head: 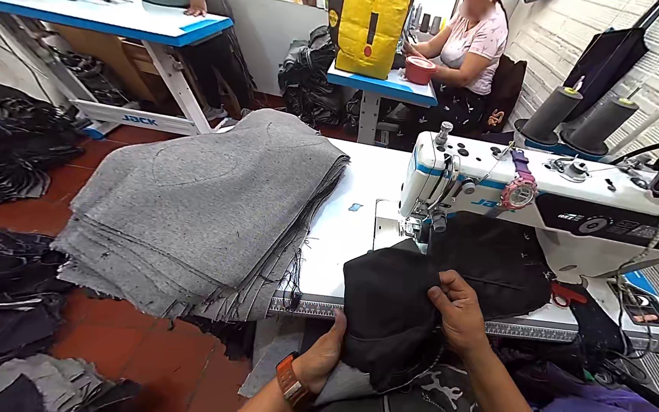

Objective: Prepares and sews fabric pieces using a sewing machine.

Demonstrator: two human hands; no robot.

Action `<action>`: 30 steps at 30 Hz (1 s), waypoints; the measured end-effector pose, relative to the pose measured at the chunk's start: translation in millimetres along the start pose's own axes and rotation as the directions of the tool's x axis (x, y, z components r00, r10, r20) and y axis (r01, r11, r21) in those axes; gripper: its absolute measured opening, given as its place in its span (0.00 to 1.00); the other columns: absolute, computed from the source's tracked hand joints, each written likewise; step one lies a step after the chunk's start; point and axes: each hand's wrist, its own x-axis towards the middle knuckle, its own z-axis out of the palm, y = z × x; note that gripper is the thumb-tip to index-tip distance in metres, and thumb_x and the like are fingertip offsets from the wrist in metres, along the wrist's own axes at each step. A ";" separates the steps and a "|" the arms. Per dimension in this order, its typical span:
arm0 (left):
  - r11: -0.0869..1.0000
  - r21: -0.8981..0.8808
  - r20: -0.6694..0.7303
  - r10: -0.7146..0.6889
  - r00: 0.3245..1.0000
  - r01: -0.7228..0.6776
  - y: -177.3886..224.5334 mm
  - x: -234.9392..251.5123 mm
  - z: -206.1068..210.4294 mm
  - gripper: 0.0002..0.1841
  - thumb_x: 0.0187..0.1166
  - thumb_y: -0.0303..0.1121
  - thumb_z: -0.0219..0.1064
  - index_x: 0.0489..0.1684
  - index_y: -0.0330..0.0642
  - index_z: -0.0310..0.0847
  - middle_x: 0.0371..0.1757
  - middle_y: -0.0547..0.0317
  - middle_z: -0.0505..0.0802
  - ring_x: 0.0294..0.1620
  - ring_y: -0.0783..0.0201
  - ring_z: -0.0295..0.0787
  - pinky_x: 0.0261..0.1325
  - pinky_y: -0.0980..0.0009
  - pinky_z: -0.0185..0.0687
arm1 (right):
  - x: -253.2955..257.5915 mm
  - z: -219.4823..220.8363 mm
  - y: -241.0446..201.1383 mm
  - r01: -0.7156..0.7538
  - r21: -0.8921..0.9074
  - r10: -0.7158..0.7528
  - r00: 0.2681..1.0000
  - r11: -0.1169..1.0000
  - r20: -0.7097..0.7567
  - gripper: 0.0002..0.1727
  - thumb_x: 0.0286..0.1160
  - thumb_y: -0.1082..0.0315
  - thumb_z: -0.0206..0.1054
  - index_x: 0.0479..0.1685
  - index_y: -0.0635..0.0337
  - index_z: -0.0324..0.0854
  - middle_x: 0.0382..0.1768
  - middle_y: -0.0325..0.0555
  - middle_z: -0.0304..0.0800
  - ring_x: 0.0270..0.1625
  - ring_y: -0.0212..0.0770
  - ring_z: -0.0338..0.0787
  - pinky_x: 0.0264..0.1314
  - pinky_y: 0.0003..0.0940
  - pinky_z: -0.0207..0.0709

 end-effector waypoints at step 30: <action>-0.468 0.881 0.209 0.519 0.829 0.071 20.5 52.6 0.0 0.17 0.77 0.45 0.72 0.54 0.43 0.92 0.59 0.57 0.96 0.32 0.52 0.96 0.29 0.49 0.89 | 14.6 -0.8 -22.9 -0.122 -0.632 0.319 0.925 0.765 0.207 0.29 0.92 0.47 0.47 0.77 0.58 0.76 0.61 0.46 0.92 0.64 0.40 0.90 0.69 0.47 0.83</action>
